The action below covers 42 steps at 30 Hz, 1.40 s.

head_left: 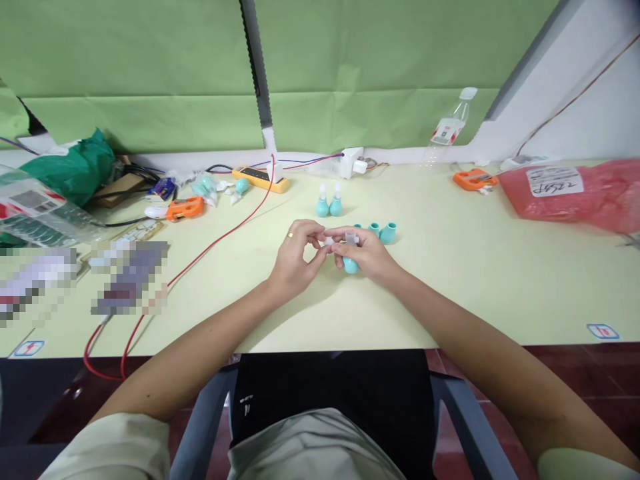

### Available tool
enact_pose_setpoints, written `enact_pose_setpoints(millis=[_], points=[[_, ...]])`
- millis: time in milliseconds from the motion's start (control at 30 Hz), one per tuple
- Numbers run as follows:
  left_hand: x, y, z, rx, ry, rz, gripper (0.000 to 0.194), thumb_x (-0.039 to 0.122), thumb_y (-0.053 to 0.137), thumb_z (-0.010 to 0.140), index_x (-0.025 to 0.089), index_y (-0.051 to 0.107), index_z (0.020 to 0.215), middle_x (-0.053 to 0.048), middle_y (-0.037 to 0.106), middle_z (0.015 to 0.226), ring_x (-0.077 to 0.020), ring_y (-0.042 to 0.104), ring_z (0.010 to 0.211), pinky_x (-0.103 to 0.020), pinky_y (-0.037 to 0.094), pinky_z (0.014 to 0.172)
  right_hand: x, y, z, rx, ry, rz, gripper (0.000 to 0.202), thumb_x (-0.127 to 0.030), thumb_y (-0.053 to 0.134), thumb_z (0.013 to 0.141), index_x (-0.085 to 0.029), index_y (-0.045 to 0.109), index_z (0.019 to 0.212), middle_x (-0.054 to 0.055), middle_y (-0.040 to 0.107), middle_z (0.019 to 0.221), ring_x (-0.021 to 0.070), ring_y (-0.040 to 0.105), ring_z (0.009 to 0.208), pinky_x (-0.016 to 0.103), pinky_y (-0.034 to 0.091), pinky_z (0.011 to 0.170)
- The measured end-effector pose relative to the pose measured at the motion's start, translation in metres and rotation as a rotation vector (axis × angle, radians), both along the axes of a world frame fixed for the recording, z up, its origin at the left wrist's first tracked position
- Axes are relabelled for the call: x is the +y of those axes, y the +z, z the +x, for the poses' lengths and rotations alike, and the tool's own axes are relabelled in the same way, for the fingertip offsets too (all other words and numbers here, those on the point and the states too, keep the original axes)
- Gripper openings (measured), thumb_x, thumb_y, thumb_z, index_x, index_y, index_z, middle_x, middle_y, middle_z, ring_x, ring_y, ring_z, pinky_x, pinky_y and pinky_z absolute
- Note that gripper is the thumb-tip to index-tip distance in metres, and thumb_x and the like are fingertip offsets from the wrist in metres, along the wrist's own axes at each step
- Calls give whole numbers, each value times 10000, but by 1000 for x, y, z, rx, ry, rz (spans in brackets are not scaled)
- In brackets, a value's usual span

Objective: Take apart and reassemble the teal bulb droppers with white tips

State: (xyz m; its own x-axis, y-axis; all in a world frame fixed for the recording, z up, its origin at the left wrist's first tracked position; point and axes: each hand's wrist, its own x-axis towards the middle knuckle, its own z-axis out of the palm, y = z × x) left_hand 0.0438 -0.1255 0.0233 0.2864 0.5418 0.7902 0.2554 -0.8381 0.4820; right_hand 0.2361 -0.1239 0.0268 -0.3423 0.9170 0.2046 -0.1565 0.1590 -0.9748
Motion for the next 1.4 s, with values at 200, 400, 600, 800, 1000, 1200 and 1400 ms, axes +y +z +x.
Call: enact_pose_setpoints(millis=[200, 400, 600, 800, 1000, 1200, 1400], points=[[0, 3, -4, 18, -133, -105, 290, 163, 626, 946, 233, 521, 1207, -49, 550, 1011, -146, 592, 876, -318, 549, 779, -1, 2, 3, -18, 37, -22, 377, -429, 845, 775, -160, 745, 1018, 31, 721, 796, 122, 615, 570, 314, 517, 618], [0, 3, -5, 67, -115, -142, 194, 208, 608, 973, 240, 546, 1154, -32, 552, 941, -153, 569, 847, -322, 516, 780, 1, 2, 5, -35, 53, 2, 337, -420, 849, 769, -171, 743, 970, 14, 690, 786, 122, 616, 576, 293, 492, 584], [1, 4, -6, 97, -84, -142, 130, 229, 628, 969, 232, 565, 1083, -4, 546, 871, -142, 564, 801, -294, 486, 741, -1, 5, 4, -48, 64, 34, 308, -413, 835, 780, -160, 738, 927, 16, 684, 772, 120, 608, 582, 283, 472, 570], [0, 7, -5, 110, -47, -70, 128, 178, 630, 960, 224, 565, 1059, 0, 531, 870, -138, 554, 805, -286, 469, 746, 2, 4, 5, -50, 59, 51, 341, -432, 841, 769, -161, 732, 944, 6, 681, 739, 122, 607, 571, 282, 470, 568], [-1, 6, -3, 112, -23, -34, 122, 159, 620, 961, 226, 572, 1051, -4, 540, 864, -139, 552, 798, -281, 467, 730, 1, 5, 4, -47, 45, 46, 367, -461, 862, 737, -171, 731, 920, 7, 685, 746, 123, 607, 567, 287, 477, 569], [-1, 7, -3, 70, 27, -5, 172, 233, 658, 953, 221, 593, 1111, -31, 567, 937, -147, 575, 828, -307, 517, 761, 0, 9, 5, -46, 31, 46, 373, -469, 853, 747, -170, 743, 940, 22, 703, 786, 128, 615, 580, 295, 491, 575], [1, 9, -5, 69, 73, 42, 79, 242, 662, 956, 214, 691, 1024, -51, 608, 980, -128, 617, 814, -298, 548, 743, 0, 8, 5, -18, -3, 11, 382, -444, 859, 742, -168, 740, 976, 5, 689, 715, 129, 610, 566, 304, 499, 590]])
